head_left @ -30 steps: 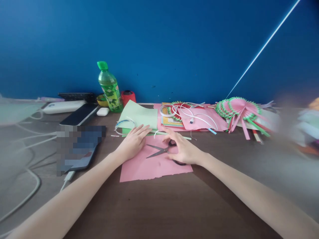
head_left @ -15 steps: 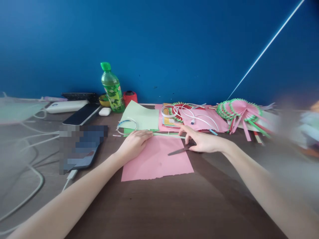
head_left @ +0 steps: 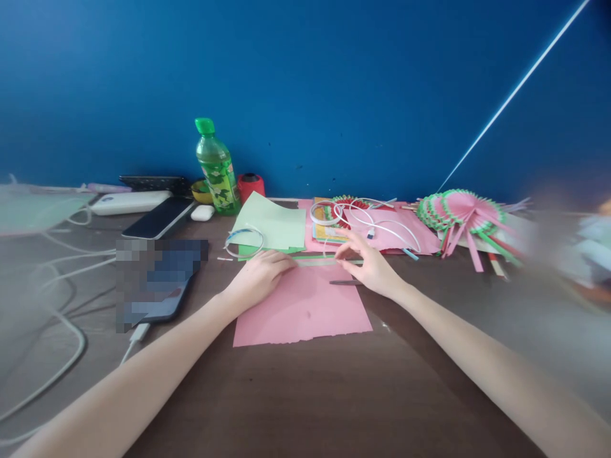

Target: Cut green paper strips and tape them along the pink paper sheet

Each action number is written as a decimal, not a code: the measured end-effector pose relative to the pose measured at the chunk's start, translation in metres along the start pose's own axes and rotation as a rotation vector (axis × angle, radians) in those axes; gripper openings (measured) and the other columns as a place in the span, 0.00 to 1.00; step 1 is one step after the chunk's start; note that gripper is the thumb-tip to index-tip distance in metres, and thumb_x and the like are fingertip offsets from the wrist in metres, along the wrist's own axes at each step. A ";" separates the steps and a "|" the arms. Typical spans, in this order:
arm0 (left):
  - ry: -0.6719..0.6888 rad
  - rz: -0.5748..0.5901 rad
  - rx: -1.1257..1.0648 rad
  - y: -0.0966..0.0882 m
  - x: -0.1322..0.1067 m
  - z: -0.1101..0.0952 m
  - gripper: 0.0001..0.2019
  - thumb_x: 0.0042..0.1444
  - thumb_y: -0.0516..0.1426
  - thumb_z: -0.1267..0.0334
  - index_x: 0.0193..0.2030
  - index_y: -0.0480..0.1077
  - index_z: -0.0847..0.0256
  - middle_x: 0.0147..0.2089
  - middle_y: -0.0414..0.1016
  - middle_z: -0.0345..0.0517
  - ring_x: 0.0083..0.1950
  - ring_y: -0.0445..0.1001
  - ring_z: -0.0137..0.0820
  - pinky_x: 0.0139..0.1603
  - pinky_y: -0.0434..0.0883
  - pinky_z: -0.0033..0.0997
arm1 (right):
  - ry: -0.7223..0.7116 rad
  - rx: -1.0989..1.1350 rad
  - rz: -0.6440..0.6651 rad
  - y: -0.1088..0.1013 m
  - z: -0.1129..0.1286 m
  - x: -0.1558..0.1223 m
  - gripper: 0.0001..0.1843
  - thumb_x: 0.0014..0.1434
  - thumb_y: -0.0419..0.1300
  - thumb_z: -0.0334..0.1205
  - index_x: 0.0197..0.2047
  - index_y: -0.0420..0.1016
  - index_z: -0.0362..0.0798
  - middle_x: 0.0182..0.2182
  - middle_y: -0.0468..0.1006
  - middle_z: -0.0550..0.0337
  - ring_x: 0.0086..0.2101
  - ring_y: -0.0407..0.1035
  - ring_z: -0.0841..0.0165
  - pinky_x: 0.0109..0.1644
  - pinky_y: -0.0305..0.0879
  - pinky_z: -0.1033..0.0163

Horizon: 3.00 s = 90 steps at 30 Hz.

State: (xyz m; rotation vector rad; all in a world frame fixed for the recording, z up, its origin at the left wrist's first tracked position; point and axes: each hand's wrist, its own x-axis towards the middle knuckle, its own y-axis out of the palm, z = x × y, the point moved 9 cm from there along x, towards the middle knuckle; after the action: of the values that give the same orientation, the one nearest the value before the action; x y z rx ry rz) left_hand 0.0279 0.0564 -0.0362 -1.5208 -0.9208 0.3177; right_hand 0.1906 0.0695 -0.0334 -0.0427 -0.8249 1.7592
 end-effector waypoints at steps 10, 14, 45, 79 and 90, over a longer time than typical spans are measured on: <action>0.132 0.031 -0.073 0.003 -0.002 -0.014 0.16 0.59 0.46 0.67 0.48 0.71 0.57 0.50 0.74 0.43 0.53 0.69 0.33 0.54 0.65 0.37 | 0.146 0.495 -0.277 -0.011 -0.003 0.001 0.08 0.51 0.61 0.43 0.32 0.72 0.47 0.27 0.74 0.61 0.29 0.69 0.70 0.34 0.68 0.62; 0.098 0.018 -0.160 -0.002 -0.002 -0.012 0.15 0.58 0.47 0.67 0.44 0.73 0.59 0.44 0.76 0.45 0.46 0.72 0.33 0.48 0.68 0.35 | 0.229 0.548 -0.281 0.000 -0.005 -0.001 0.09 0.48 0.63 0.42 0.29 0.70 0.46 0.22 0.75 0.62 0.26 0.70 0.71 0.30 0.69 0.64; -0.346 0.304 -0.325 0.018 0.015 0.023 0.11 0.53 0.49 0.57 0.27 0.67 0.60 0.29 0.72 0.42 0.30 0.68 0.32 0.29 0.62 0.29 | 0.279 0.055 -0.183 0.003 -0.017 0.005 0.10 0.50 0.59 0.42 0.23 0.69 0.46 0.23 0.72 0.61 0.27 0.66 0.69 0.35 0.61 0.62; -0.350 0.387 -0.593 0.013 0.013 -0.003 0.08 0.51 0.52 0.60 0.32 0.70 0.59 0.33 0.75 0.39 0.34 0.71 0.29 0.35 0.65 0.28 | 0.328 0.378 -0.134 0.014 -0.002 0.002 0.14 0.50 0.60 0.48 0.25 0.71 0.45 0.21 0.73 0.62 0.25 0.66 0.73 0.34 0.60 0.65; -0.323 0.290 -0.440 0.010 0.017 0.014 0.08 0.52 0.50 0.62 0.32 0.69 0.60 0.35 0.72 0.42 0.37 0.69 0.31 0.41 0.64 0.32 | 0.341 0.188 -0.097 0.013 -0.013 0.004 0.11 0.52 0.58 0.44 0.24 0.68 0.45 0.20 0.71 0.63 0.25 0.66 0.72 0.33 0.60 0.65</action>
State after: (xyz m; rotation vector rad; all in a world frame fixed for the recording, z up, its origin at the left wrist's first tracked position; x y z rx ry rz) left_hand 0.0333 0.0796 -0.0432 -2.0569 -1.0697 0.6131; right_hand 0.1841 0.0776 -0.0486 -0.1698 -0.4067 1.6707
